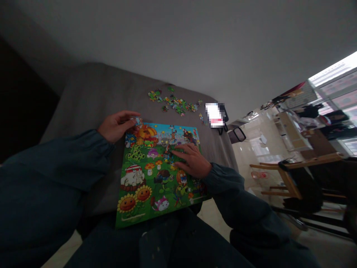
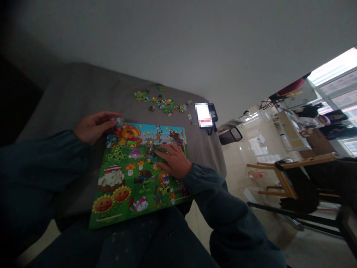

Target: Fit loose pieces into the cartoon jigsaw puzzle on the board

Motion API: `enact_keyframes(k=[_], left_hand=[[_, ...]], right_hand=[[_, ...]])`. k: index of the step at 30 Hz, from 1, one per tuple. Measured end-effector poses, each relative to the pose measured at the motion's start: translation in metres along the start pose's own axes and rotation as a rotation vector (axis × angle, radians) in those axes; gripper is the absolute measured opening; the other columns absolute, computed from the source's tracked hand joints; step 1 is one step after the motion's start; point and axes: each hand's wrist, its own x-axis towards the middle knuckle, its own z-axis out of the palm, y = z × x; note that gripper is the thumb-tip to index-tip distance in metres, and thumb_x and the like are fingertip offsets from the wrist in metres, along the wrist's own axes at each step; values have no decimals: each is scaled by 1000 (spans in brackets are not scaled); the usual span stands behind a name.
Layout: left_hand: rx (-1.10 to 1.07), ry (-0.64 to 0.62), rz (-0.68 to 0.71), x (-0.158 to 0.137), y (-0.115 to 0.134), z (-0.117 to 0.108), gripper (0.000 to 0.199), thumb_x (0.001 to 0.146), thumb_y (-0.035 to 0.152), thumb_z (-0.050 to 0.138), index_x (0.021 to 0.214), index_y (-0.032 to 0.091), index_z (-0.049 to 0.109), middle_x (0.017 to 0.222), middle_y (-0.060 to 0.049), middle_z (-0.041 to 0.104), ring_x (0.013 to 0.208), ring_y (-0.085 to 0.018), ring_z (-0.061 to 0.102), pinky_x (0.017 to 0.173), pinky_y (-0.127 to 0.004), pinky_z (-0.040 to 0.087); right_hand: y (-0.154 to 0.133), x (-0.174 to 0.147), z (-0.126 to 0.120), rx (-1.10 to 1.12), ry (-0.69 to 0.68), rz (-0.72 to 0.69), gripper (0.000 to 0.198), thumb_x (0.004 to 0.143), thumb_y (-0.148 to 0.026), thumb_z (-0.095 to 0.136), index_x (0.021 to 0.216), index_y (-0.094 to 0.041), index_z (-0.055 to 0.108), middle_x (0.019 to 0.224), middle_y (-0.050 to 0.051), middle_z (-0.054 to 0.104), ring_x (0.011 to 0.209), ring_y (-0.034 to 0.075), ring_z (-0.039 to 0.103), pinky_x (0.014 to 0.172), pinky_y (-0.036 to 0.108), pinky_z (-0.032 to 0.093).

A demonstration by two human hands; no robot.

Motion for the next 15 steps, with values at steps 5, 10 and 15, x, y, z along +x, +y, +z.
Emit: enact_keyframes(k=[5, 10, 15], left_hand=[[-3, -20, 23, 0, 1, -2, 28, 87, 22, 75, 114, 18, 74, 74, -1, 75, 65, -15, 71, 68, -29, 61], [1, -23, 49, 0, -1, -2, 30, 85, 28, 77, 113, 18, 74, 75, -1, 76, 64, -14, 70, 66, -28, 62], [7, -26, 54, 1, -3, -1, 37, 84, 31, 77, 118, 16, 72, 76, -2, 77, 65, -15, 71, 69, -31, 63]], right_hand=[[-2, 21, -3, -7, 28, 68, 44, 97, -37, 73, 137, -18, 70, 139, 15, 62, 125, 34, 49, 109, 54, 45], [-1, 32, -2, 24, 22, 101, 34, 93, -36, 80, 123, -22, 77, 129, 11, 66, 120, 32, 50, 106, 50, 45], [2, 34, 0, 82, 56, 131, 33, 87, -38, 85, 113, -19, 76, 123, 11, 67, 115, 30, 53, 104, 48, 44]])
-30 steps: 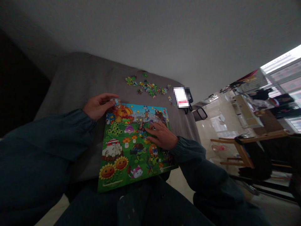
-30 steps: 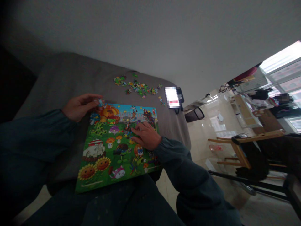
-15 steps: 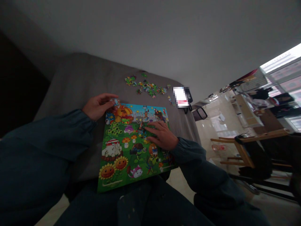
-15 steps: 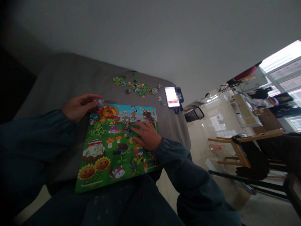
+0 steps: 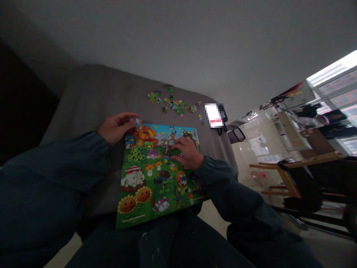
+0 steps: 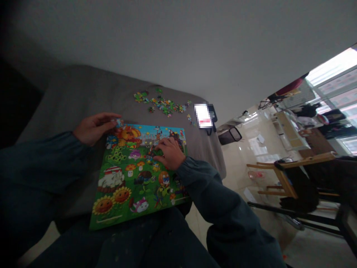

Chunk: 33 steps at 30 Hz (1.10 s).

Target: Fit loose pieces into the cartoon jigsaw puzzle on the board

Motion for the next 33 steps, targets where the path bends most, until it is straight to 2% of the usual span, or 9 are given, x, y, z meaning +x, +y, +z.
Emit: enact_keyframes(k=[7, 22, 33], left_hand=[[7, 18, -14, 0, 2, 0, 29, 87, 23, 71, 115, 17, 73, 78, -3, 77, 65, -15, 70, 69, -32, 62], [-1, 37, -29, -2, 7, 3, 26, 87, 17, 67, 112, 16, 73, 72, 0, 75, 62, -14, 70, 65, -28, 61], [6, 42, -21, -1, 6, 4, 27, 86, 19, 69, 112, 16, 74, 74, 0, 75, 62, -13, 69, 66, -28, 61]], right_hand=[[1, 3, 2, 25, 18, 48, 33, 84, -40, 88, 106, -19, 74, 121, 11, 65, 115, 30, 52, 104, 48, 42], [-1, 5, 2, 34, 32, 98, 33, 86, -38, 87, 108, -18, 74, 119, 12, 64, 116, 30, 53, 104, 48, 43], [-2, 5, 2, 40, 62, 106, 32, 87, -38, 86, 109, -18, 75, 119, 12, 65, 115, 31, 53, 106, 49, 43]])
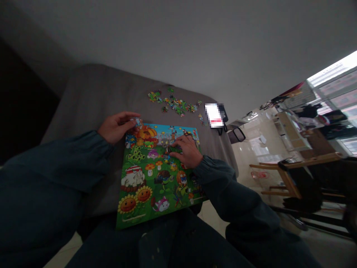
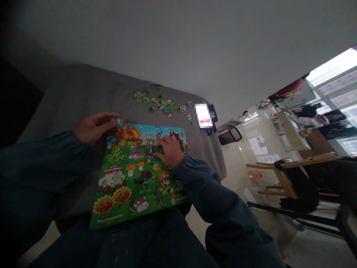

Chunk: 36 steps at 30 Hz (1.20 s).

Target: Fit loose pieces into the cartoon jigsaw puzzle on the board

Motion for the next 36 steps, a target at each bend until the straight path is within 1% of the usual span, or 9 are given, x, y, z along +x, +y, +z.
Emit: enact_keyframes(k=[4, 12, 18, 22, 29, 36], left_hand=[[6, -3, 5, -1, 0, 0, 28, 87, 20, 69, 114, 16, 73, 75, -1, 75, 64, -14, 70, 67, -29, 61], [23, -19, 4, -1, -1, -2, 30, 89, 23, 71, 118, 17, 73, 78, -3, 76, 68, -17, 70, 75, -37, 62], [13, -28, 17, 0, -3, -4, 32, 86, 27, 74, 117, 17, 73, 78, -2, 77, 67, -16, 70, 71, -33, 62], [6, -36, 14, 0, -3, -4, 32, 85, 26, 74, 116, 17, 74, 78, -2, 77, 66, -16, 70, 69, -32, 62], [7, -33, 7, 1, -2, -5, 32, 85, 25, 74, 116, 16, 74, 78, -3, 76, 66, -16, 70, 69, -31, 61], [1, -41, 4, 1, -2, -4, 30, 85, 25, 74, 114, 17, 74, 77, -2, 76, 66, -16, 70, 70, -32, 61]], right_hand=[[0, 0, 0, -1, 3, -6, 31, 88, -37, 85, 110, -18, 75, 119, 12, 65, 115, 30, 53, 105, 48, 43], [0, 0, 1, -23, 3, -3, 32, 88, -39, 84, 110, -18, 75, 118, 12, 65, 114, 30, 52, 105, 47, 43], [1, -1, 0, -14, -9, -15, 32, 87, -40, 85, 110, -20, 75, 120, 11, 65, 114, 30, 52, 104, 48, 43], [-1, 0, -2, -7, -27, 2, 33, 85, -37, 87, 109, -18, 74, 119, 12, 65, 115, 30, 53, 105, 47, 43], [-3, 2, -1, 30, -50, 26, 35, 83, -34, 89, 108, -18, 71, 120, 11, 66, 118, 31, 52, 99, 43, 41], [-5, -1, -2, 22, -29, 53, 32, 84, -33, 89, 106, -21, 69, 113, 8, 73, 113, 30, 55, 94, 42, 37]])
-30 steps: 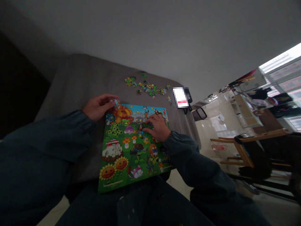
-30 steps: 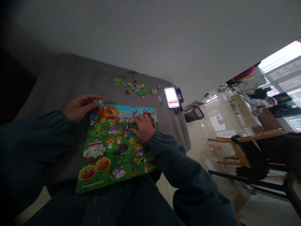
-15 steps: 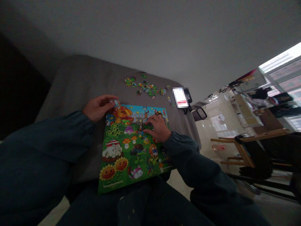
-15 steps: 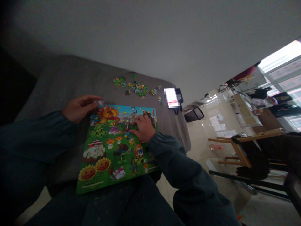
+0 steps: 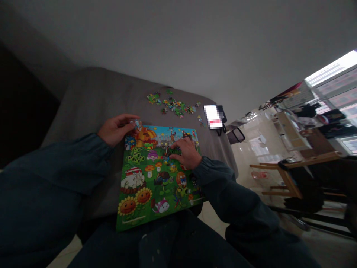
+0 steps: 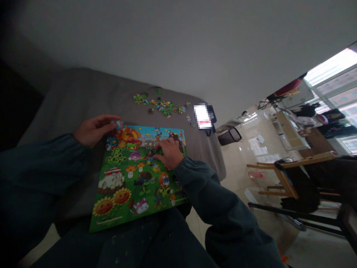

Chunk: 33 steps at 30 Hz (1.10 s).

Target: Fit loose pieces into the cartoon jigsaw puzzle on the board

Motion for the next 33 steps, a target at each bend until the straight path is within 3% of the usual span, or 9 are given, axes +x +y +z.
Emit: enact_keyframes(k=[9, 23, 33], left_hand=[[-4, -10, 13, 1, -2, 0, 31, 85, 29, 76, 113, 18, 74, 78, -2, 77, 68, -17, 70, 72, -34, 63], [3, -24, 4, 1, -2, -2, 42, 81, 35, 79, 117, 15, 73, 77, -3, 76, 68, -18, 70, 72, -35, 62], [-20, -36, 1, -2, -1, -2, 47, 72, 44, 85, 110, 19, 73, 76, -1, 75, 66, -17, 70, 69, -32, 62]], right_hand=[[4, 4, -1, -40, 86, 48, 23, 88, -31, 84, 102, -21, 69, 111, 9, 72, 116, 31, 55, 96, 43, 35], [4, 1, 1, -36, 85, -1, 37, 90, -33, 82, 123, -22, 69, 117, 10, 74, 118, 33, 56, 100, 47, 38], [1, 1, 1, -56, 67, -22, 39, 88, -31, 85, 124, -24, 73, 115, 10, 74, 117, 32, 57, 99, 48, 41]])
